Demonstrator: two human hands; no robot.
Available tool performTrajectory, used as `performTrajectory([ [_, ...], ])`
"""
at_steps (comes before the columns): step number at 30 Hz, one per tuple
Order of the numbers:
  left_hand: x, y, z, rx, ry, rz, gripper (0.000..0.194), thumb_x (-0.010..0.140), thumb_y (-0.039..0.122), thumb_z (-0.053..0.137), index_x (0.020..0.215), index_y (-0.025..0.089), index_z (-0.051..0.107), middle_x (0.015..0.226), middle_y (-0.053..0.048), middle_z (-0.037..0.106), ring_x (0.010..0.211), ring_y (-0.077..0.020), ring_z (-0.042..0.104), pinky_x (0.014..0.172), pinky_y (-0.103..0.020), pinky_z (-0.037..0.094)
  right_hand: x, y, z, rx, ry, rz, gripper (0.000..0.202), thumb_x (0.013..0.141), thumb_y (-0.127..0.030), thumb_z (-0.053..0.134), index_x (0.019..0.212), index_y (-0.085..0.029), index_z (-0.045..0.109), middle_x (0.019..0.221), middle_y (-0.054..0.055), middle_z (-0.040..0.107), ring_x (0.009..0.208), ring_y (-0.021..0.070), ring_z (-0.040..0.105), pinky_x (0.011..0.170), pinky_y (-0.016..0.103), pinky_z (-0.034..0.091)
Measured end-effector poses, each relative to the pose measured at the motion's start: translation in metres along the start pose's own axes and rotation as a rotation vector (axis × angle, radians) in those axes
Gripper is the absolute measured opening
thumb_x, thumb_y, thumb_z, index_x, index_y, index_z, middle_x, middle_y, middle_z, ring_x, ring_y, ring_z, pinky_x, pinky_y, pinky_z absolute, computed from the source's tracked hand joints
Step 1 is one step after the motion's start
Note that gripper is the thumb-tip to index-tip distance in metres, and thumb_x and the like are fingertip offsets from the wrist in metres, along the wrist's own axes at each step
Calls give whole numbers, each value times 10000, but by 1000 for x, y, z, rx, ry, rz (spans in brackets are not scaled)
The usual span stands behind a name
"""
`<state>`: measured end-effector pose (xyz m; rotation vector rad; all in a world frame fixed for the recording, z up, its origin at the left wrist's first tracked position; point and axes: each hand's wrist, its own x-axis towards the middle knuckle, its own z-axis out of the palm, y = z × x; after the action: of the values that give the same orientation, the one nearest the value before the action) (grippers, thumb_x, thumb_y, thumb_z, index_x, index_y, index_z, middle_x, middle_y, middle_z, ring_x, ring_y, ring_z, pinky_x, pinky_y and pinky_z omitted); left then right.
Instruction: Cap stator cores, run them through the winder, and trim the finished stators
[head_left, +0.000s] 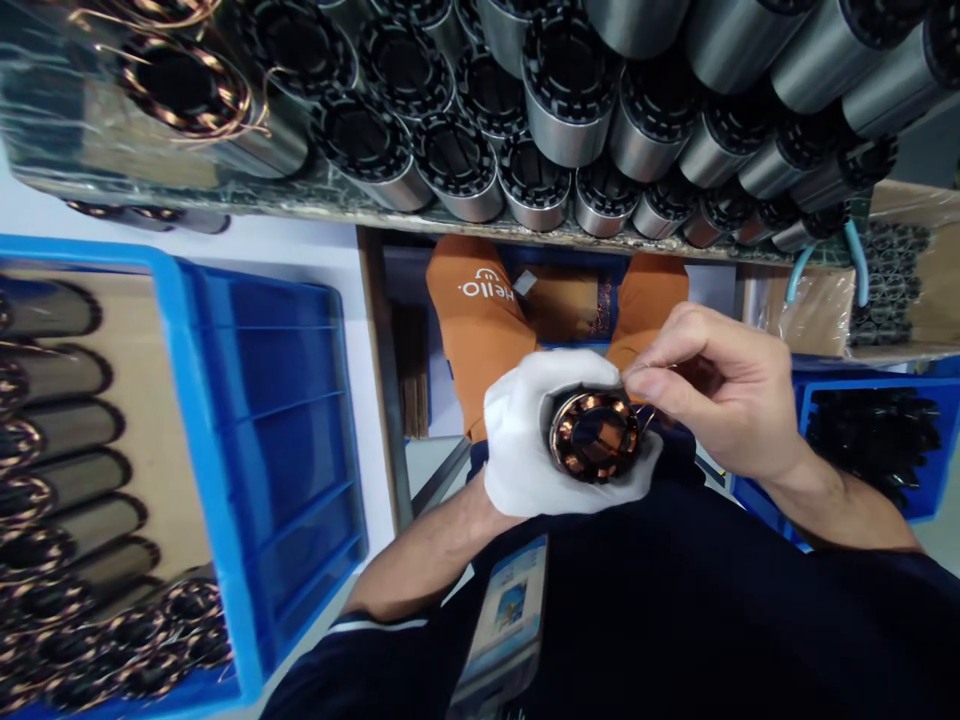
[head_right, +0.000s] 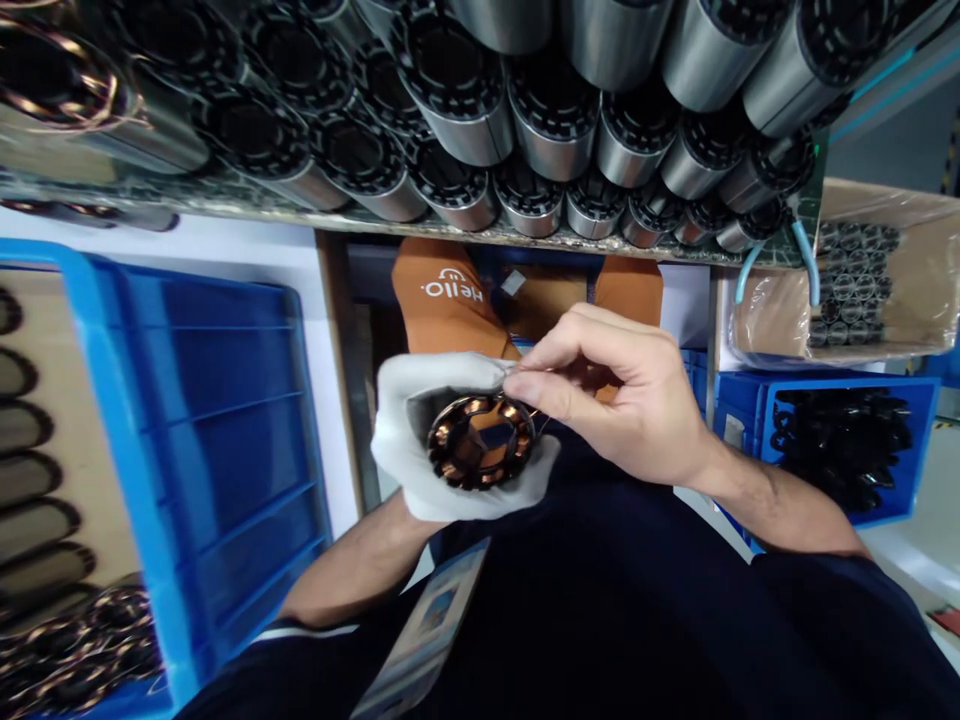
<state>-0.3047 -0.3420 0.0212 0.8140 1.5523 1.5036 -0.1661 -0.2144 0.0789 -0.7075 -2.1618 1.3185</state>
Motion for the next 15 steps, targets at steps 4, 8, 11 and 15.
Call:
performTrajectory([
  [4,1,11,-5,120,-26,241,706,643,309,1053,1263,318,716,1031,7,778,827,-230,771,781,-393,629,-2,-8,-3,-88,16,-155,110,1061,-181,829,964,-232,831,895,-4,821,749,152,706,651,305,590],
  [8,5,7,-1,25,50,415,506,702,328,1003,1140,328,751,908,4,765,761,-243,735,732,-436,600,-4,0,2,138,19,65,190,1071,-303,857,917,-218,786,832,-30,751,608,93,617,483,222,476],
  [11,7,2,-4,1,77,481,484,711,283,992,1133,314,758,902,5,762,761,-229,729,683,-407,564,-4,13,-3,311,22,234,255,1079,-424,851,949,-222,764,775,-59,686,486,62,517,416,195,461],
  [15,-1,3,-18,10,43,260,675,656,263,1052,1243,330,726,1038,4,767,808,-220,737,755,-409,586,-2,14,-26,286,258,113,231,1106,-401,815,958,-225,783,825,-12,693,533,81,572,425,212,476],
])
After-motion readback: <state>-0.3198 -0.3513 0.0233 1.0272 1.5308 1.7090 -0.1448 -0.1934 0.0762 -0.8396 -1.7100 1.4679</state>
